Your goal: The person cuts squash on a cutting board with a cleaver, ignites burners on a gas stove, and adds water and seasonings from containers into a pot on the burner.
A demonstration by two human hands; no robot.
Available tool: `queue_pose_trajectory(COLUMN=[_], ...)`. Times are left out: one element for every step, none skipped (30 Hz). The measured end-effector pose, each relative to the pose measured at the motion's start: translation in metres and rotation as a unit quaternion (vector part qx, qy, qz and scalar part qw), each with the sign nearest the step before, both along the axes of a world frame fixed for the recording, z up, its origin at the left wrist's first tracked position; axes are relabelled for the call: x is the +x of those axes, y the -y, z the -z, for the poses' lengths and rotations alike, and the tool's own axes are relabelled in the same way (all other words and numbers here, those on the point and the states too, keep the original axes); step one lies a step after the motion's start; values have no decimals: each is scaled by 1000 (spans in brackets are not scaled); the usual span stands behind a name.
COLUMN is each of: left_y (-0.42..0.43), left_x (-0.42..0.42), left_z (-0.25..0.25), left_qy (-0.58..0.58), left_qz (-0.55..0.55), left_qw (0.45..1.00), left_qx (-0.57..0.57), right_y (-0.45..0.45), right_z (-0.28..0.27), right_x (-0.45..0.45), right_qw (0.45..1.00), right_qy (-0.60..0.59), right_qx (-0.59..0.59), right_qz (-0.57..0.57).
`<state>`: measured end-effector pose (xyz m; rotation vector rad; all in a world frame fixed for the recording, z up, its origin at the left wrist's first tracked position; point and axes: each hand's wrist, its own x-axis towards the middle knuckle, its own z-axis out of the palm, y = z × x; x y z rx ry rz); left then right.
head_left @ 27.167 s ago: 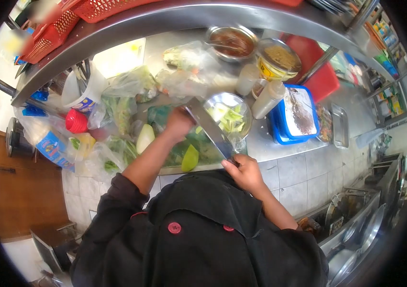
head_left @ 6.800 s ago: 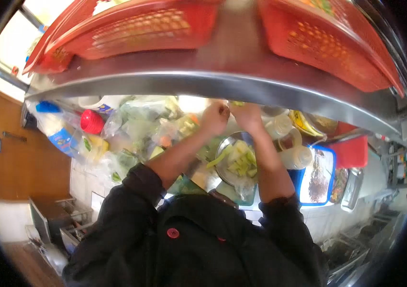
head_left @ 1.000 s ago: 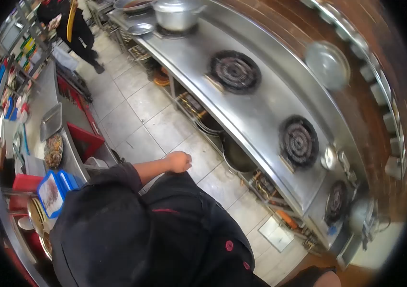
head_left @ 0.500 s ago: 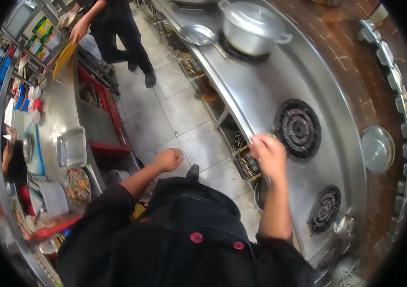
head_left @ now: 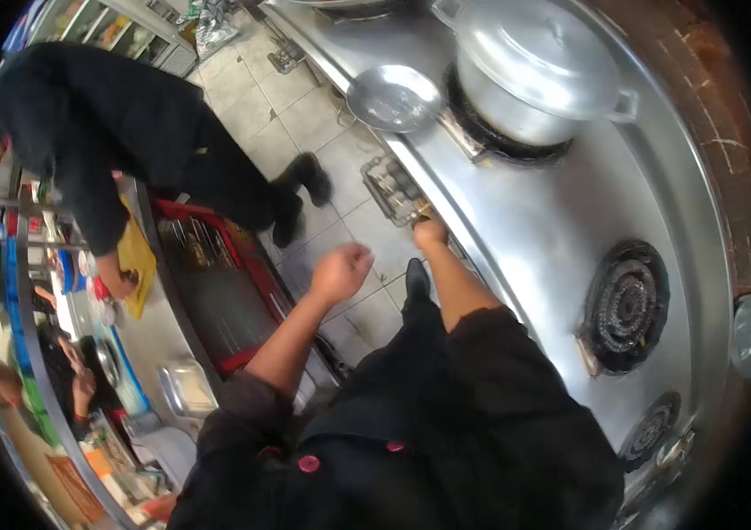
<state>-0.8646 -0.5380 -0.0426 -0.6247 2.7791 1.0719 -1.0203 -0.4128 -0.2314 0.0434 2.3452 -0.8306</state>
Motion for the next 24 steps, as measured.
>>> queue_pose_trajectory(left_y=[12, 21, 28, 33, 37, 42, 47, 51, 53, 50, 51, 54, 57, 58, 57, 58, 60, 62, 66, 71, 76, 79, 82, 78], left_x=[-23, -53, -77, -99, -121, -139, -151, -162, -173, -179, -180, -180, -181, -185, -188, -190, -188, -184, -180, -179, -174, -171, -169, -166], left_z=[9, 23, 34, 42, 49, 55, 65, 77, 83, 85, 92, 102, 106, 94, 72, 59, 60, 65, 71, 85, 85, 80, 73, 61], left_qy=[5, -1, -8, -14, 25, 64, 58, 113, 167, 167, 159, 158, 158, 155, 197, 238, 235, 192, 150, 142, 142, 105, 66, 80], left_qz=[2, 2, -4, -11, -52, -90, -88, -57, -26, -49, -51, -43, -34, -35, 20, 75, 76, 108, 138, 173, 171, 207, 246, 192], left_qw=[1000, 1000, 1000, 1000, 998, 994, 994, 992, 985, 984, 985, 985, 985, 985, 978, 966, 967, 972, 975, 965, 965, 960, 951, 969], left_qx=[4, -8, -18, -12, -13, -14, -9, -18, -29, -41, -39, -49, -59, -60, -61, -62, -63, -76, -90, -134, -137, -155, -173, -133], right_y=[-1, -6, -15, -24, -32, -39, -53, -63, -75, -93, -104, -113, -122, -130, -134, -135, -133, -122, -102, -79, -52, -28, -8, 20], right_z=[-8, -26, -37, -58, -67, -108, -124, -161, -182, -194, -220, -254, -286, -303, -322, -325, -328, -333, -339, -342, -336, -322, -301, -280], right_x=[7, 8, 11, 20, 30, 40, 48, 47, 48, 47, 40, 31, 22, 18, 15, 11, 6, -2, -14, -27, -41, -59, -80, -98], right_qw=[1000, 999, 999, 987, 987, 984, 981, 979, 976, 964, 968, 964, 964, 951, 956, 952, 946, 945, 944, 940, 928, 914, 916, 897], right_qy=[0, -12, -33, -73, -66, -106, -140, -141, -180, -252, -244, -262, -256, -291, -278, -273, -268, -271, -239, -206, -199, -193, -214, -238], right_qx=[7, 18, 35, 70, 69, 64, 40, 43, 45, -5, -4, -31, -63, -106, -95, -124, -153, -153, -177, -201, -228, -253, -270, -297], right_qz=[27, 48, -17, -126, -129, -129, -130, -140, -118, -86, -57, -42, -32, -1, 28, 65, 102, 101, 143, 184, 216, 250, 206, 226])
